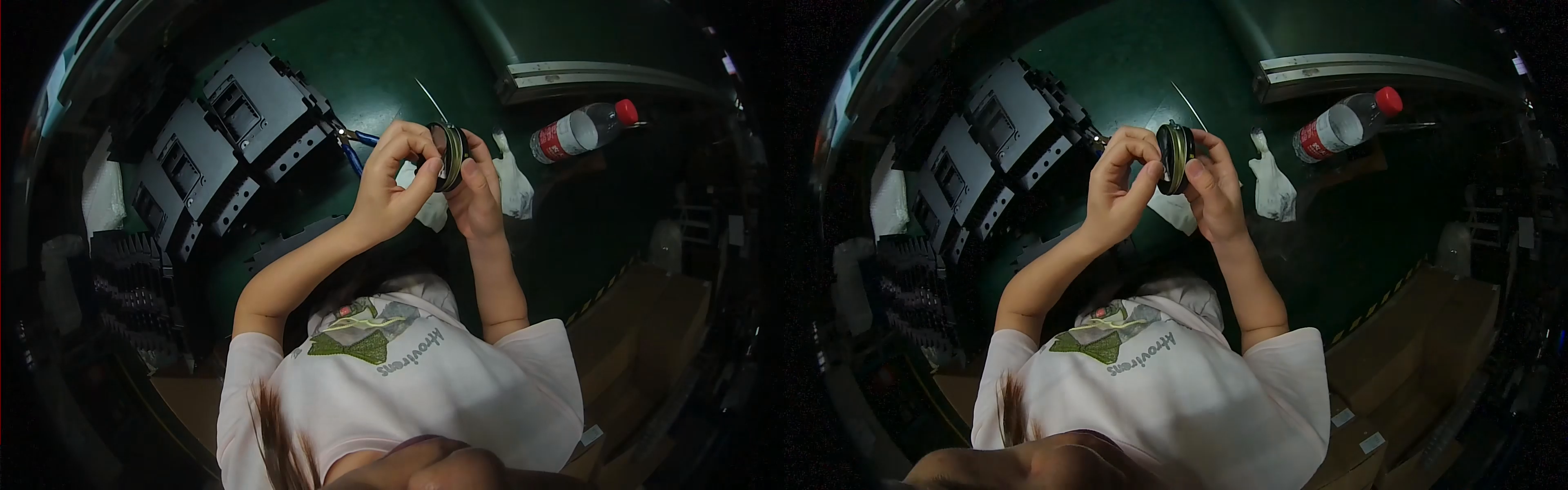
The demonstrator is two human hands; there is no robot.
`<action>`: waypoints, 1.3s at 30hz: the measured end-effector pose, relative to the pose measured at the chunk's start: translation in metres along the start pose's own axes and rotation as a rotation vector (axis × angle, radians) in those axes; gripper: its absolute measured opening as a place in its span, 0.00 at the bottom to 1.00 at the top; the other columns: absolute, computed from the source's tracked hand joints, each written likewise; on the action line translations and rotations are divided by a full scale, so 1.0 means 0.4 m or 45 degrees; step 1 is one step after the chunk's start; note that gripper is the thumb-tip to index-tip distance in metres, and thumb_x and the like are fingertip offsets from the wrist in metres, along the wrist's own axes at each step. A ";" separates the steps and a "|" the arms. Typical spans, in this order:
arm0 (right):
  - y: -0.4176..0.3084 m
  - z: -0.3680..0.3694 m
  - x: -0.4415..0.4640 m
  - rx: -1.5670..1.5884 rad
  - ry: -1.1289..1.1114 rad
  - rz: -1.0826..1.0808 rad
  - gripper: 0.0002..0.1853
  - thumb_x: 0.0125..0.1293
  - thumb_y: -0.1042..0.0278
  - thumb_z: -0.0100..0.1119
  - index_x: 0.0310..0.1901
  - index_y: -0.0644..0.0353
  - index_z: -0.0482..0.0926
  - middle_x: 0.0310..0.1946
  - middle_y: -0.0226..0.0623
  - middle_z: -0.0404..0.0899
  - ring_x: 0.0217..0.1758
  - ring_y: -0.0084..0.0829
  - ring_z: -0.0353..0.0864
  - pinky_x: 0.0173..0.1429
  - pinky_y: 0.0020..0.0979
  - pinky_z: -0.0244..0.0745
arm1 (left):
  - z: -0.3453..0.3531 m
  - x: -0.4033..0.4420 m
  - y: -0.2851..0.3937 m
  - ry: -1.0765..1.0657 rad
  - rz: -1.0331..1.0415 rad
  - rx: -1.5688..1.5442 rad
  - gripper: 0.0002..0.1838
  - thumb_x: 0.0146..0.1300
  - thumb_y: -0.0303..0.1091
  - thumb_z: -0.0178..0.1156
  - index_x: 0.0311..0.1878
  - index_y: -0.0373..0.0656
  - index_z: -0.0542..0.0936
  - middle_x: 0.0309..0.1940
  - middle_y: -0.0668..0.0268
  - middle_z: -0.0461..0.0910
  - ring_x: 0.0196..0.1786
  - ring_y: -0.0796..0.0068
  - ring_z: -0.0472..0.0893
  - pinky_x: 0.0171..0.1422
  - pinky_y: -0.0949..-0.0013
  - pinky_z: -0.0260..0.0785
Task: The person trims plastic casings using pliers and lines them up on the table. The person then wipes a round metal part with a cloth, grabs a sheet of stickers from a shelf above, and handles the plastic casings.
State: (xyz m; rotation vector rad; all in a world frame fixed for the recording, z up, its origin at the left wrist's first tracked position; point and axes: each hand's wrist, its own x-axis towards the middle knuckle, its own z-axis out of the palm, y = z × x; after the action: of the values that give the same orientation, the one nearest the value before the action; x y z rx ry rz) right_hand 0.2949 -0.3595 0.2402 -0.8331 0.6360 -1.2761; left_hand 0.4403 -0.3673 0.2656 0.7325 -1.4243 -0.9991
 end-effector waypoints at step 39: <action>-0.005 0.042 -0.001 0.387 -0.028 -0.023 0.30 0.67 0.50 0.47 0.63 0.62 0.59 0.59 0.43 0.66 0.61 0.34 0.70 0.63 0.37 0.68 | -0.008 0.011 0.021 -0.227 0.570 0.706 0.26 0.56 0.30 0.56 0.59 0.31 0.69 0.60 0.49 0.67 0.63 0.48 0.68 0.65 0.52 0.58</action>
State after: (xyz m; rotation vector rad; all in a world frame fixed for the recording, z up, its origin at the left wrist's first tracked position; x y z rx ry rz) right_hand 0.3072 -0.3560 0.2515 -0.6017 0.4042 -1.3383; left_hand 0.4437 -0.3681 0.2751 0.6796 -1.9472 -0.3226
